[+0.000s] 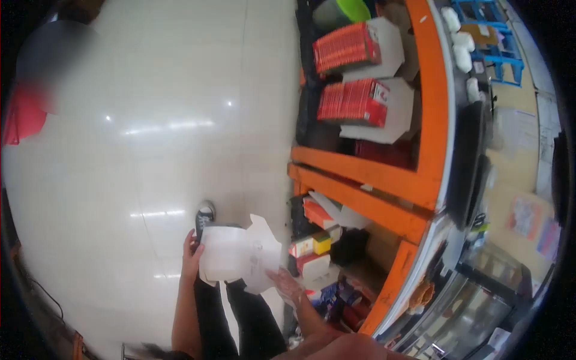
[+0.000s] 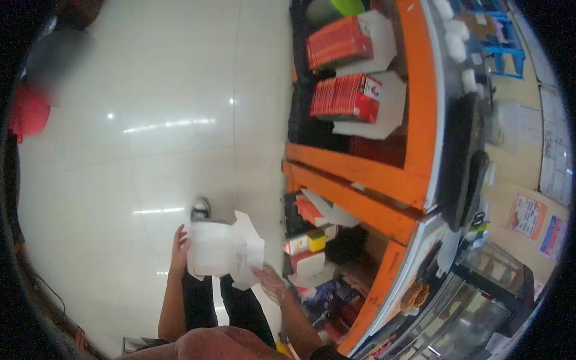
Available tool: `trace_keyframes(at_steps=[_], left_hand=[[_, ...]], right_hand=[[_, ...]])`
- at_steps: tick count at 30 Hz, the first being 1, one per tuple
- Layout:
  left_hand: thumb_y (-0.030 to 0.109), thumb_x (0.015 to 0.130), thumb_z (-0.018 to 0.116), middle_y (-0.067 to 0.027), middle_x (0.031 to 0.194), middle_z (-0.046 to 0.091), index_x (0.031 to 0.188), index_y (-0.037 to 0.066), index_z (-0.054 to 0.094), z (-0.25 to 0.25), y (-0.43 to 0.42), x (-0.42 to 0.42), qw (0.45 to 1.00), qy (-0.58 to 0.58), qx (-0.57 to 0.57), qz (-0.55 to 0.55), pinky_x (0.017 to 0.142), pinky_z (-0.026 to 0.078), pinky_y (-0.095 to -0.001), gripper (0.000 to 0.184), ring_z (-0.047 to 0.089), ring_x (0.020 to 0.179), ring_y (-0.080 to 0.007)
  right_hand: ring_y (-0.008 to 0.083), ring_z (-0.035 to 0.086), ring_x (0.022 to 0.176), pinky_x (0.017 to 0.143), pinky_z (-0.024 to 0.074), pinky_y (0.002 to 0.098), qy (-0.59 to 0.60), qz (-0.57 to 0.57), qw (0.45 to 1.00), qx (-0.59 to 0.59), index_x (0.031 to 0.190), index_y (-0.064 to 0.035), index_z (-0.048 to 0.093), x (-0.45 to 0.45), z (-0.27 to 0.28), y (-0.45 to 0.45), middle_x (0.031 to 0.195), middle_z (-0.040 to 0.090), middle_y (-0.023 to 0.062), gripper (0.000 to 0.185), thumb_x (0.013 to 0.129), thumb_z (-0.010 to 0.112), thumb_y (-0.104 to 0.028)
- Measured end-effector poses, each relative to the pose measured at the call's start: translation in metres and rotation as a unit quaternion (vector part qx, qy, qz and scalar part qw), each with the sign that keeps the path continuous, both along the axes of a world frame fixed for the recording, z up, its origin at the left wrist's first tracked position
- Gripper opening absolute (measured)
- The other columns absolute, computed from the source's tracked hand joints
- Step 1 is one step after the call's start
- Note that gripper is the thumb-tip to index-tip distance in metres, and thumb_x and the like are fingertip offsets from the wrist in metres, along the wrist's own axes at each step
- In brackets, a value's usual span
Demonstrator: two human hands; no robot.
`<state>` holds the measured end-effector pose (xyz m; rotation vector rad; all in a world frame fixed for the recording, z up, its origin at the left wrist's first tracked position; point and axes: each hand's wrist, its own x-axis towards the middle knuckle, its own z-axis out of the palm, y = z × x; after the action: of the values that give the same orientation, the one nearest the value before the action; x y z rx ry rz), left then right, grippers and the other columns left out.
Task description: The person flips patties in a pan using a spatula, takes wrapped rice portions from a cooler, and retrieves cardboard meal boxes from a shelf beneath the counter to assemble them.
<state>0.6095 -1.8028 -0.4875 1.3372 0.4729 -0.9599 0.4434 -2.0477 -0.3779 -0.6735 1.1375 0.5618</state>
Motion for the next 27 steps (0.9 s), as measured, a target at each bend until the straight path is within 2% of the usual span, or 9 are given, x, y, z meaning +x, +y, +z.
trace_keyframes(at_steps=[2, 4, 5, 10, 14, 15, 18, 22, 27], left_hand=[[0.032, 0.097, 0.052, -0.0118, 0.139, 0.044, 0.148, 0.010, 0.030, 0.007, 0.011, 0.013, 0.974, 0.052, -0.203, 0.082, 0.098, 0.045, -0.0369, 0.059, 0.052, 0.116, -0.0249], [0.042, 0.100, 0.043, -0.0113, 0.149, 0.034, 0.152, 0.010, 0.019, 0.015, 0.034, 0.014, 0.963, 0.159, -0.216, -0.029, 0.104, 0.040, -0.0378, 0.066, 0.043, 0.129, -0.0249], [0.041, 0.100, 0.042, -0.0105, 0.147, 0.037, 0.153, 0.011, 0.016, 0.034, 0.031, 0.023, 0.968, 0.115, -0.220, -0.035, 0.104, 0.040, -0.0377, 0.066, 0.044, 0.128, -0.0240], [0.036, 0.093, 0.057, -0.0083, 0.128, 0.055, 0.154, 0.020, 0.013, 0.168, 0.006, 0.085, 0.910, 0.117, -0.397, 0.017, 0.095, 0.048, -0.0363, 0.076, 0.057, 0.110, -0.0212], [0.038, 0.087, 0.065, -0.0098, 0.117, 0.061, 0.145, 0.015, 0.034, 0.232, -0.008, 0.115, 0.959, 0.062, -0.277, 0.013, 0.088, 0.052, -0.0360, 0.070, 0.061, 0.101, -0.0222], [0.038, 0.087, 0.066, -0.0094, 0.112, 0.063, 0.133, 0.011, 0.047, 0.254, -0.011, 0.128, 0.961, 0.097, -0.259, -0.002, 0.087, 0.052, -0.0365, 0.057, 0.063, 0.099, -0.0224], [0.040, 0.087, 0.066, -0.0094, 0.108, 0.065, 0.126, 0.008, 0.053, 0.258, -0.030, 0.158, 0.953, 0.123, -0.276, -0.033, 0.088, 0.052, -0.0379, 0.052, 0.064, 0.098, -0.0234], [0.052, 0.087, 0.059, -0.0125, 0.108, 0.068, 0.120, 0.005, 0.059, 0.316, -0.072, 0.189, 0.957, 0.085, -0.277, -0.016, 0.089, 0.054, -0.0397, 0.057, 0.067, 0.095, -0.0246], [0.049, 0.088, 0.060, -0.0107, 0.128, 0.056, 0.131, 0.009, 0.048, 0.388, -0.147, 0.233, 0.924, 0.105, -0.351, 0.106, 0.097, 0.047, -0.0409, 0.060, 0.054, 0.117, -0.0245]], right_hand=[[0.0247, 0.045, 0.125, 0.110, 0.0282, 0.0400, -0.114, 0.071, 0.990, -0.036, 0.134, -0.0032, 0.046, 0.004, 0.010, -0.002, 0.133, 0.052, 0.0119, 0.048, 0.094, 0.058, -0.025], [0.0195, 0.052, 0.114, 0.102, 0.0378, 0.0353, -0.211, 0.007, 0.977, -0.036, 0.130, 0.0003, 0.051, 0.020, 0.055, 0.004, 0.125, 0.057, 0.0078, 0.048, 0.093, 0.061, -0.029], [0.0181, 0.056, 0.109, 0.099, 0.0414, 0.0337, -0.251, -0.016, 0.968, -0.027, 0.129, 0.0016, 0.054, 0.024, 0.068, 0.005, 0.122, 0.060, 0.0064, 0.050, 0.092, 0.062, -0.031], [0.0189, 0.061, 0.097, 0.091, 0.0468, 0.0335, -0.135, 0.107, 0.979, -0.111, 0.121, 0.0025, 0.059, 0.035, 0.095, 0.012, 0.109, 0.066, 0.0081, 0.051, 0.089, 0.065, -0.036], [0.0163, 0.062, 0.093, 0.084, 0.0494, 0.0325, -0.128, 0.185, 0.959, -0.172, 0.116, 0.0029, 0.062, 0.095, 0.181, -0.013, 0.105, 0.067, 0.0084, 0.044, 0.089, 0.066, -0.032], [0.0155, 0.062, 0.091, 0.083, 0.0500, 0.0316, -0.187, 0.176, 0.948, -0.186, 0.116, 0.0036, 0.061, 0.112, 0.221, -0.016, 0.104, 0.067, 0.0084, 0.041, 0.091, 0.063, -0.030], [0.0153, 0.062, 0.090, 0.081, 0.0502, 0.0318, -0.170, 0.211, 0.935, -0.229, 0.116, 0.0040, 0.061, 0.150, 0.289, -0.033, 0.102, 0.067, 0.0083, 0.040, 0.093, 0.062, -0.029], [0.0143, 0.060, 0.094, 0.086, 0.0479, 0.0306, -0.248, 0.059, 0.935, -0.245, 0.117, 0.0030, 0.060, 0.155, 0.296, -0.045, 0.106, 0.064, 0.0090, 0.039, 0.095, 0.059, -0.028], [0.0199, 0.055, 0.107, 0.095, 0.0429, 0.0323, -0.298, -0.232, 0.808, -0.452, 0.119, 0.0006, 0.059, 0.200, 0.340, -0.074, 0.115, 0.059, 0.0110, 0.032, 0.095, 0.055, -0.021]])
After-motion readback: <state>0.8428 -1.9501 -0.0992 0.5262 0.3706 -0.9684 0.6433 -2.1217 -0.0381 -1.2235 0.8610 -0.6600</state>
